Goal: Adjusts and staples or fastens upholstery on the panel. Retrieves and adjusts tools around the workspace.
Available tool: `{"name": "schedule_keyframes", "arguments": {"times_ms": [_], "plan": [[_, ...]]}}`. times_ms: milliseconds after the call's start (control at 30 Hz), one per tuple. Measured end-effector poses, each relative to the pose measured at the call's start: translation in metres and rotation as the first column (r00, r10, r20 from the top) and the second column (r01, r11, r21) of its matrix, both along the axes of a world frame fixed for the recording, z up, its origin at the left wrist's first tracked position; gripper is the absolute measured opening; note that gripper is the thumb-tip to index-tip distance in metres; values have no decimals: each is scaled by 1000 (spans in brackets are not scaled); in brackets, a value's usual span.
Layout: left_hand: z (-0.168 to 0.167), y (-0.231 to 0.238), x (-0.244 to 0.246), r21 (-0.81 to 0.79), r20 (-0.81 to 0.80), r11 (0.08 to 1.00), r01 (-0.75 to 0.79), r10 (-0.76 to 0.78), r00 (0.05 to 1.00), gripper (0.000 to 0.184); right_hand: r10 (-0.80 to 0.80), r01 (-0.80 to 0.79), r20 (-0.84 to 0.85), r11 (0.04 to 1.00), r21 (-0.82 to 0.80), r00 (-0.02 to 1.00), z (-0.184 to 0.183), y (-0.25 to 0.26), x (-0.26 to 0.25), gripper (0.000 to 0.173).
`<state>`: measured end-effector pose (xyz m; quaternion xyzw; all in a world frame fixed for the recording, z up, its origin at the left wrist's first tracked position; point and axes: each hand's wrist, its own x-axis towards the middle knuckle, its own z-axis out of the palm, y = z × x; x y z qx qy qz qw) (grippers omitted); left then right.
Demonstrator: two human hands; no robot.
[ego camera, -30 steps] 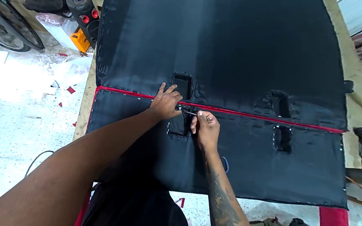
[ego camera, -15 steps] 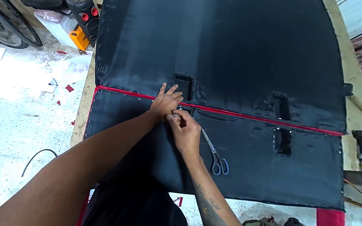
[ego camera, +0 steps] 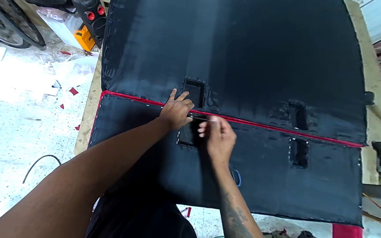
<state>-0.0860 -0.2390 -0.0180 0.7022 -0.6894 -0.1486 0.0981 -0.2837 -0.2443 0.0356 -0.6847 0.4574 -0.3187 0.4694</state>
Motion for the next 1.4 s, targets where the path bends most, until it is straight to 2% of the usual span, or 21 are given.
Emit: {"name": "schedule_keyframes", "arguments": {"times_ms": [67, 100, 167, 267, 433, 600, 667, 800, 900, 1033, 1100, 1167, 1300, 1400], "plan": [[0, 0, 0, 6, 21, 1000, 1, -2, 1000, 55, -190, 133, 162, 942, 309, 968, -20, -11, -24, 42], [-1, 0, -1, 0, 24, 1000, 8, -8, 1000, 54, -254, 152, 210, 902, 405, 944, -26, -13, -31, 45], [-2, -1, 0, -10, 31, 1000, 8, -7, 1000, 55, -245, 82, 325, 893, 443, 913, -31, -9, -32, 43], [-5, 1, -1, -33, 35, 999, 6, -5, 999, 57, -110, -47, 412, 935, 352, 905, -34, -6, -25, 48], [-4, 1, -1, -20, 42, 1000, 10, -9, 999, 61, 45, -63, 269, 996, 59, 962, -39, -5, -29, 45], [-5, 1, -1, -8, 41, 1000, 14, -13, 999, 64, 31, -51, 264, 996, 69, 964, -47, -13, -39, 53], [-4, 0, 0, -9, 38, 1000, 10, -10, 999, 65, 106, -104, 224, 994, -19, 969, -39, -10, -35, 46], [-4, -1, 0, -8, 18, 1000, 20, -20, 1000, 61, 214, -204, 17, 951, -233, 977, -11, 13, -5, 24], [-10, -1, 4, -68, 23, 997, 35, -33, 999, 37, 232, -252, -100, 910, -330, 968, 1, 29, 35, 14], [-17, -3, 11, -102, 32, 992, 80, -77, 997, 36, 185, -262, -250, 909, -324, 950, 5, 29, 71, 21], [-18, -2, 13, -111, -14, 991, 77, -79, 997, 39, 183, -274, -296, 911, -308, 938, 6, 20, 73, 25], [-19, 1, 9, -142, -37, 988, 55, -61, 997, 39, 205, -302, -324, 909, -286, 924, 8, 15, 64, 21], [-10, 1, 4, -71, -12, 997, 26, -27, 1000, 41, 191, -273, -294, 924, -268, 937, 8, 13, 38, 14], [-3, -1, 0, -6, -3, 1000, -3, 3, 1000, 55, 167, -211, -195, 950, -229, 966, -1, 16, 20, 14]]}}
